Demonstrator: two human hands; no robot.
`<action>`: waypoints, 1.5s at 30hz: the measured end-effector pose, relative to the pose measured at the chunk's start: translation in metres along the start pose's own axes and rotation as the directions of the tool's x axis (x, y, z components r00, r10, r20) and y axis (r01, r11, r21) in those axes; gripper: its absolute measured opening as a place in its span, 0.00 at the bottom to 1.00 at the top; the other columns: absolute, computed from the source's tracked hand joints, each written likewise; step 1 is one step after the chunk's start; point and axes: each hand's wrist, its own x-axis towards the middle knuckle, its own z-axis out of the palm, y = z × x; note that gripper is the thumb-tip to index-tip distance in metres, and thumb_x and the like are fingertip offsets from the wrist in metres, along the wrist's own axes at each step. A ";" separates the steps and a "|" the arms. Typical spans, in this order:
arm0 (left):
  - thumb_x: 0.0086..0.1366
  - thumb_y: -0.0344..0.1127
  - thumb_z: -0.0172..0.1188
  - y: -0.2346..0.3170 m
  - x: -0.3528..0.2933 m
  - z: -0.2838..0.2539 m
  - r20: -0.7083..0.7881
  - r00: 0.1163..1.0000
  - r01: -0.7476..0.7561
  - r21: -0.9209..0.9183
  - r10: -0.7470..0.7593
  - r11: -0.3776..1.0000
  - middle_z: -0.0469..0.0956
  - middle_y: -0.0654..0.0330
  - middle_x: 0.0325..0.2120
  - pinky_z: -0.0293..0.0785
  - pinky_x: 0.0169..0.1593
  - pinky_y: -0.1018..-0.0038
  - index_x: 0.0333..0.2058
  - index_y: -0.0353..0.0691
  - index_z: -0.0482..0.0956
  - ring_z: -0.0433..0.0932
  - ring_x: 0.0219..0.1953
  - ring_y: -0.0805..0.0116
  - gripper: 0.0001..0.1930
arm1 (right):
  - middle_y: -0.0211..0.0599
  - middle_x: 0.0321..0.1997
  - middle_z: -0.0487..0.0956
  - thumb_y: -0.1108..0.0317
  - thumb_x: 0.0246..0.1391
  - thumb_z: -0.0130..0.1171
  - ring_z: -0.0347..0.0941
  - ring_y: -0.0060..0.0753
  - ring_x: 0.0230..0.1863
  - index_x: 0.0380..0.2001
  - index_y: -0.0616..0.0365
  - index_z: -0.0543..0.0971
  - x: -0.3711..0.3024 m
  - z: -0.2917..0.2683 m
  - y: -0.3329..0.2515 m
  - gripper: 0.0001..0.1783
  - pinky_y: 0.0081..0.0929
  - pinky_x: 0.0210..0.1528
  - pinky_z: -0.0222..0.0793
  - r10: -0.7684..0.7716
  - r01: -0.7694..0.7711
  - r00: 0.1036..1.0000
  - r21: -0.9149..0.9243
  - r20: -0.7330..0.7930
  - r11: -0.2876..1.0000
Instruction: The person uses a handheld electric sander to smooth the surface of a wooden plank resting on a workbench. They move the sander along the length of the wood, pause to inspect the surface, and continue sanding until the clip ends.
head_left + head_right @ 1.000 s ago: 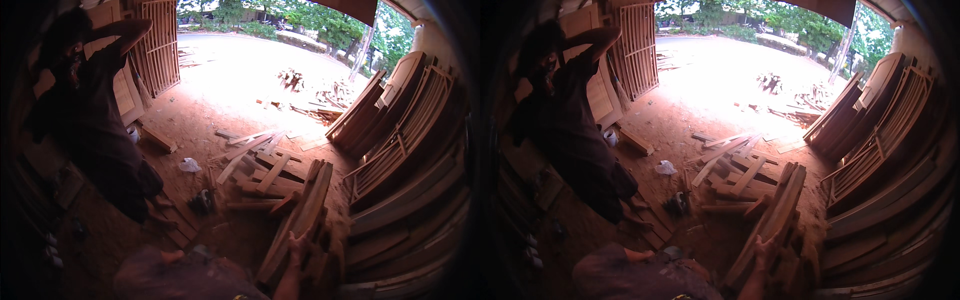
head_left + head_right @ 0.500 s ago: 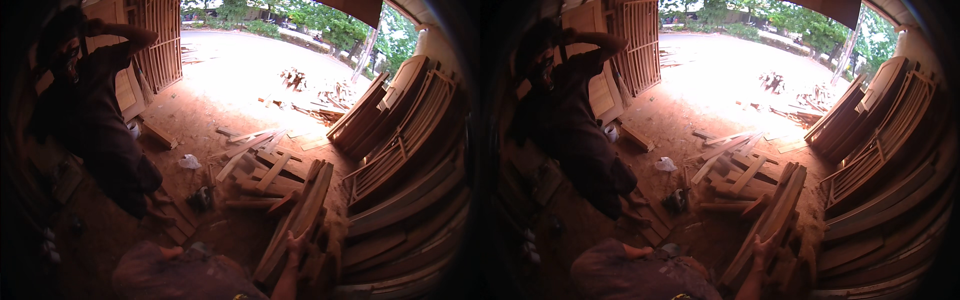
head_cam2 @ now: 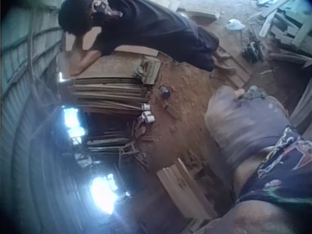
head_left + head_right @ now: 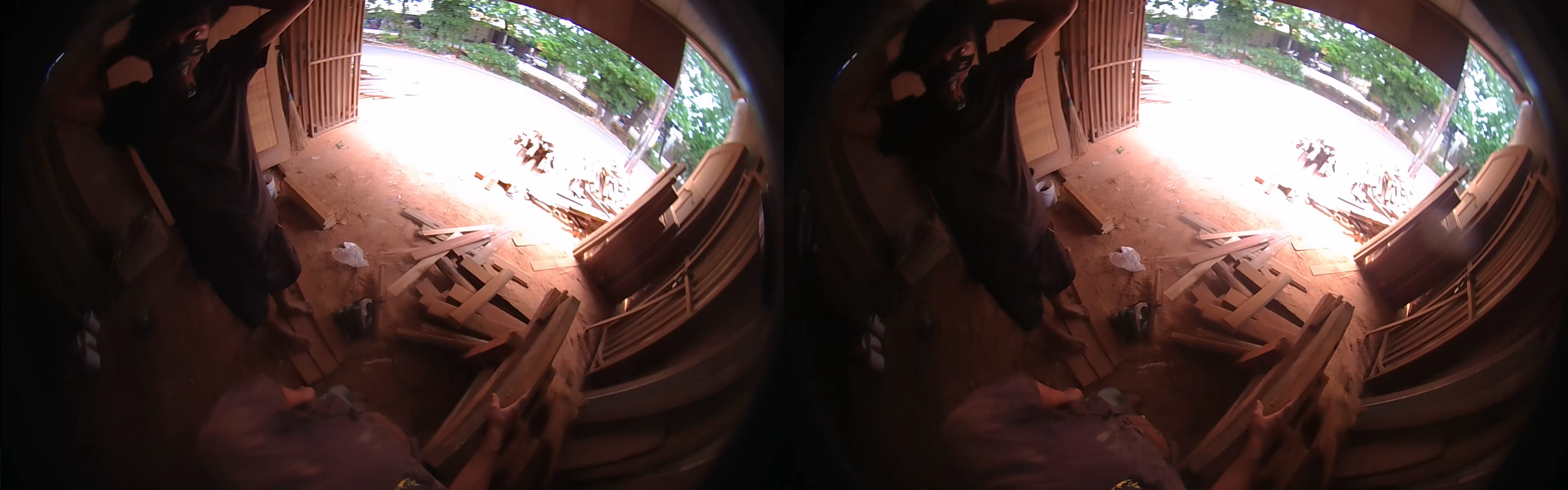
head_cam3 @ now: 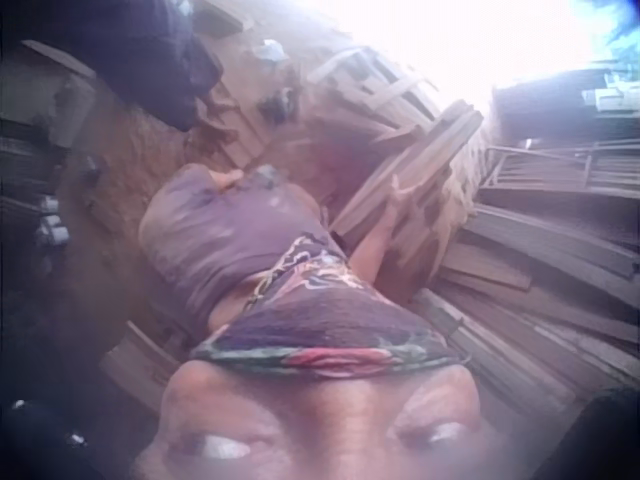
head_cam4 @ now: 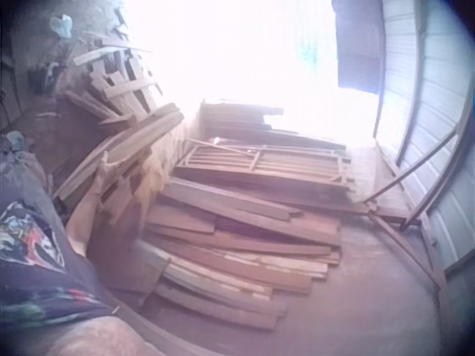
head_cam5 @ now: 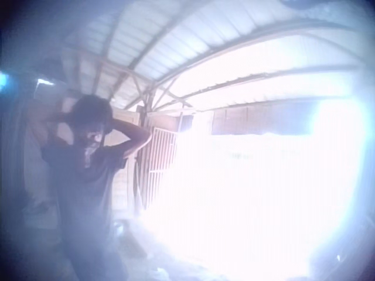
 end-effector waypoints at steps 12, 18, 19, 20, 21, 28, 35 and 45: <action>0.62 0.46 0.67 -0.008 -0.007 0.009 0.020 0.999 -0.037 -0.038 0.038 0.999 0.86 0.53 0.54 0.79 0.61 0.55 0.53 0.47 0.89 0.84 0.57 0.47 0.22 | 0.58 0.83 0.54 0.63 0.50 0.76 0.54 0.57 0.82 0.82 0.54 0.44 -0.002 -0.009 -0.015 0.65 0.46 0.82 0.52 0.050 -0.055 0.997 0.093 0.059 0.994; 0.62 0.46 0.67 0.002 -0.002 0.007 0.011 0.999 -0.052 -0.041 0.052 0.998 0.85 0.54 0.55 0.78 0.61 0.55 0.53 0.47 0.89 0.84 0.57 0.47 0.22 | 0.57 0.84 0.52 0.63 0.49 0.77 0.52 0.56 0.83 0.82 0.56 0.43 0.006 -0.006 0.003 0.66 0.45 0.83 0.50 0.035 -0.037 0.999 0.055 0.039 0.998; 0.62 0.46 0.67 0.003 -0.002 0.007 0.013 0.999 -0.052 -0.042 0.053 0.998 0.85 0.54 0.55 0.78 0.62 0.55 0.54 0.47 0.89 0.84 0.57 0.47 0.22 | 0.57 0.84 0.52 0.63 0.49 0.77 0.52 0.56 0.83 0.82 0.56 0.43 0.007 -0.004 0.008 0.66 0.45 0.83 0.50 -0.006 0.006 1.000 0.044 0.016 0.999; 0.62 0.46 0.67 0.003 -0.002 0.008 0.011 0.999 -0.052 -0.042 0.053 0.998 0.85 0.54 0.55 0.78 0.62 0.55 0.54 0.47 0.89 0.84 0.57 0.47 0.22 | 0.57 0.84 0.52 0.63 0.49 0.77 0.52 0.56 0.83 0.82 0.56 0.43 0.009 -0.002 0.013 0.66 0.45 0.83 0.50 -0.005 0.004 1.000 0.073 0.020 0.997; 0.62 0.47 0.67 0.002 -0.001 0.008 0.011 0.999 -0.051 -0.043 0.051 0.998 0.85 0.54 0.55 0.78 0.62 0.55 0.54 0.47 0.89 0.84 0.57 0.47 0.22 | 0.57 0.84 0.52 0.63 0.49 0.77 0.51 0.56 0.83 0.82 0.56 0.44 0.006 -0.002 0.008 0.66 0.44 0.83 0.49 -0.006 0.004 1.000 0.103 0.026 0.995; 0.62 0.47 0.67 0.004 0.001 0.006 0.007 0.997 -0.080 -0.025 0.080 0.996 0.85 0.54 0.55 0.78 0.62 0.55 0.54 0.47 0.88 0.84 0.57 0.48 0.23 | 0.56 0.84 0.51 0.62 0.48 0.78 0.51 0.55 0.83 0.82 0.56 0.45 0.009 0.007 0.029 0.67 0.43 0.83 0.49 -0.076 0.077 0.997 0.191 -0.014 0.978; 0.61 0.47 0.67 -0.002 0.003 -0.002 0.039 0.991 -0.131 0.006 0.131 0.991 0.85 0.54 0.56 0.78 0.63 0.55 0.54 0.47 0.88 0.84 0.58 0.49 0.23 | 0.59 0.80 0.61 0.55 0.50 0.77 0.61 0.58 0.78 0.82 0.53 0.47 0.007 0.002 0.019 0.65 0.47 0.79 0.57 0.058 -0.058 0.998 -0.037 -0.005 0.998; 0.61 0.48 0.68 -0.014 -0.001 0.005 0.049 0.983 -0.177 0.020 0.176 0.984 0.85 0.54 0.57 0.78 0.63 0.55 0.55 0.47 0.88 0.83 0.58 0.50 0.24 | 0.63 0.80 0.58 0.57 0.50 0.76 0.59 0.62 0.78 0.81 0.52 0.48 0.005 0.002 0.016 0.63 0.47 0.79 0.57 -0.004 0.005 1.000 0.099 -0.007 0.995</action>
